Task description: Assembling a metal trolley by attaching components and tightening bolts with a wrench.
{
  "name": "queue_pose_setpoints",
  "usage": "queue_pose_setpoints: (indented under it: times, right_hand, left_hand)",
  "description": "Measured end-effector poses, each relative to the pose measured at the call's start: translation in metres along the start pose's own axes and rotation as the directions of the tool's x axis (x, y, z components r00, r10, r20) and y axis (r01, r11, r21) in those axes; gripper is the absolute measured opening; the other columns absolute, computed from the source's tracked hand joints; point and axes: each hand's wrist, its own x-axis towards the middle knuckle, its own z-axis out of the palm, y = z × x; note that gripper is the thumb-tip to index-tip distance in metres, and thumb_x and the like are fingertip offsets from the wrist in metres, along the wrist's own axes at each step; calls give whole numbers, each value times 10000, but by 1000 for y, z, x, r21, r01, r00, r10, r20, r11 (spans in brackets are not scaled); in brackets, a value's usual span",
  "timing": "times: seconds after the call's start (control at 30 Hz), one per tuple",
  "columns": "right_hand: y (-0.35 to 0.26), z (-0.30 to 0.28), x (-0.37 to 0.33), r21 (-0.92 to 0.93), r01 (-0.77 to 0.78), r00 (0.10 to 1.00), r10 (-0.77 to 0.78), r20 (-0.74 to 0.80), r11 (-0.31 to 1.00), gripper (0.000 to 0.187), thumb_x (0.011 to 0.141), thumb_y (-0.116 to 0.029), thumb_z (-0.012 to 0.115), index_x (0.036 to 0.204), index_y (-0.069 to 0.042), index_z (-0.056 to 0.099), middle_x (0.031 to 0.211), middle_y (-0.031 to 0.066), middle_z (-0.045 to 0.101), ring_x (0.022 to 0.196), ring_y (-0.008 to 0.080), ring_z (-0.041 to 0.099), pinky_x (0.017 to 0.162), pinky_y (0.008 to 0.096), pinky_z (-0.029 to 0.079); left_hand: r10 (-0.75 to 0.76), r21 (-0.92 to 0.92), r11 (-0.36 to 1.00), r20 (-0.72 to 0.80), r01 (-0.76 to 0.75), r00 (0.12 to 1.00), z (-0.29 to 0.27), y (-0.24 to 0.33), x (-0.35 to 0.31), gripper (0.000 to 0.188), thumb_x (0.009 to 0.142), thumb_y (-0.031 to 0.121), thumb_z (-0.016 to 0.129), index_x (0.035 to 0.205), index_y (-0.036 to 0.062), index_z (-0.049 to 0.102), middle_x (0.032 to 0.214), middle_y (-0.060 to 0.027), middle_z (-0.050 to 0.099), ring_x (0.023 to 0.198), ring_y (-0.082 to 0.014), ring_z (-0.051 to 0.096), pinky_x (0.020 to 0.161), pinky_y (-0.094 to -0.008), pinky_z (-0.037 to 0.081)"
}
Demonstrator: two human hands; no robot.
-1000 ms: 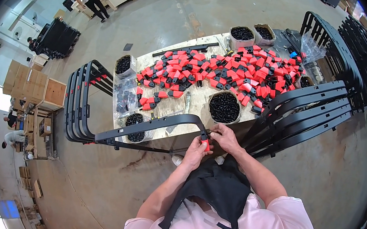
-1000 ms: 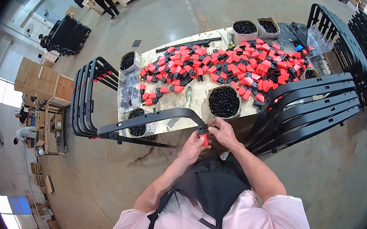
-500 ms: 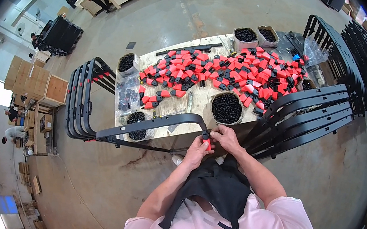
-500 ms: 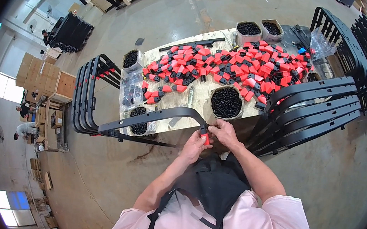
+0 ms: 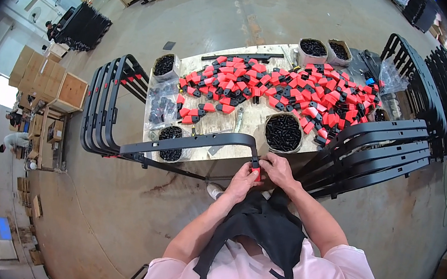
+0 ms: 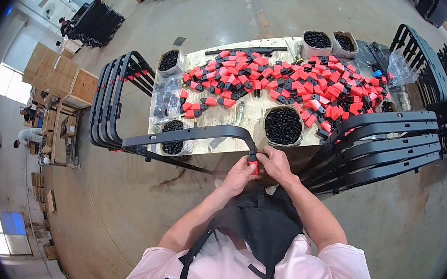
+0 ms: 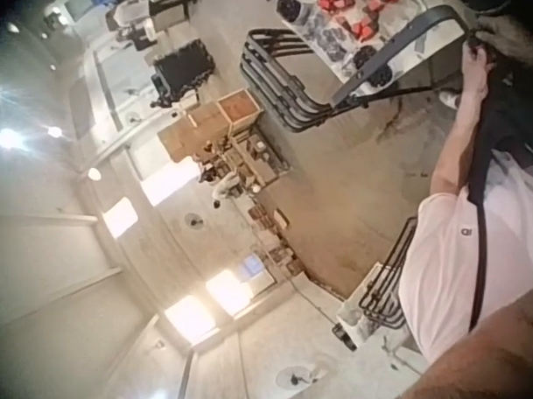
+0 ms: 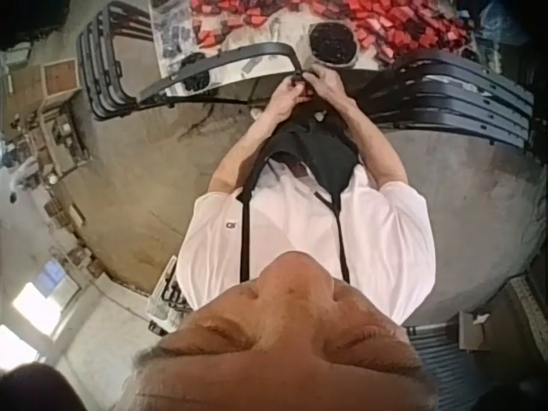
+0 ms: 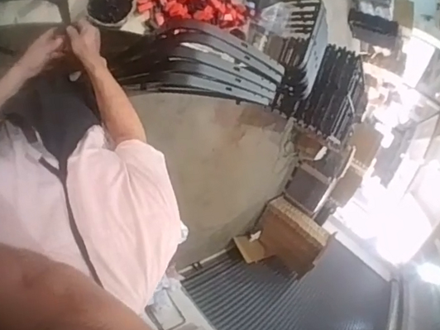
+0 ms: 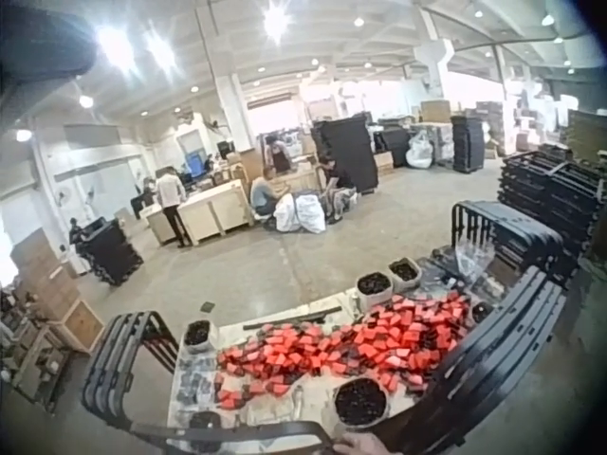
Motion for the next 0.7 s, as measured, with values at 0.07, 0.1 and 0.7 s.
queue_pose_setpoints:
  times: [0.07, 0.1, 0.7]
  right_hand:
    - [-5, 1, 0, -48, -31, 999, 31, -8, 998, 304, 968, -274, 718, 1036, 22, 725, 866, 192, 747, 801, 297, 749, 745, 421, 572]
    - [-1, 3, 1, -52, -30, 1000, 30, -3, 998, 304, 968, -274, 718, 1036, 22, 725, 866, 192, 747, 801, 297, 749, 745, 421, 572]
    - [-15, 41, -18, -253, 40, 998, -53, -43, 967, 391, 989, -302, 696, 1102, -1, 474, 923, 308, 691, 916, 531, 676, 800, 582, 523]
  left_hand:
    - [-12, 110, 994, -56, 18, 998, 2, -1, 1, 358, 1119, 138, 532, 1462, 62, 470, 1296, -99, 634, 1116, -203, 667, 933, -377, 594]
    - [-9, 104, 994, -58, 15, 998, 3, -2, 3, 358, 1119, 138, 532, 1462, 62, 470, 1296, -99, 634, 1116, -203, 667, 933, -377, 594]
    - [339, 616, 783, -536, 84, 773, -88, 40, -39, 250, 992, 232, 677, 1156, 62, 756, 992, -129, 778, 867, -206, 754, 807, -363, 587]
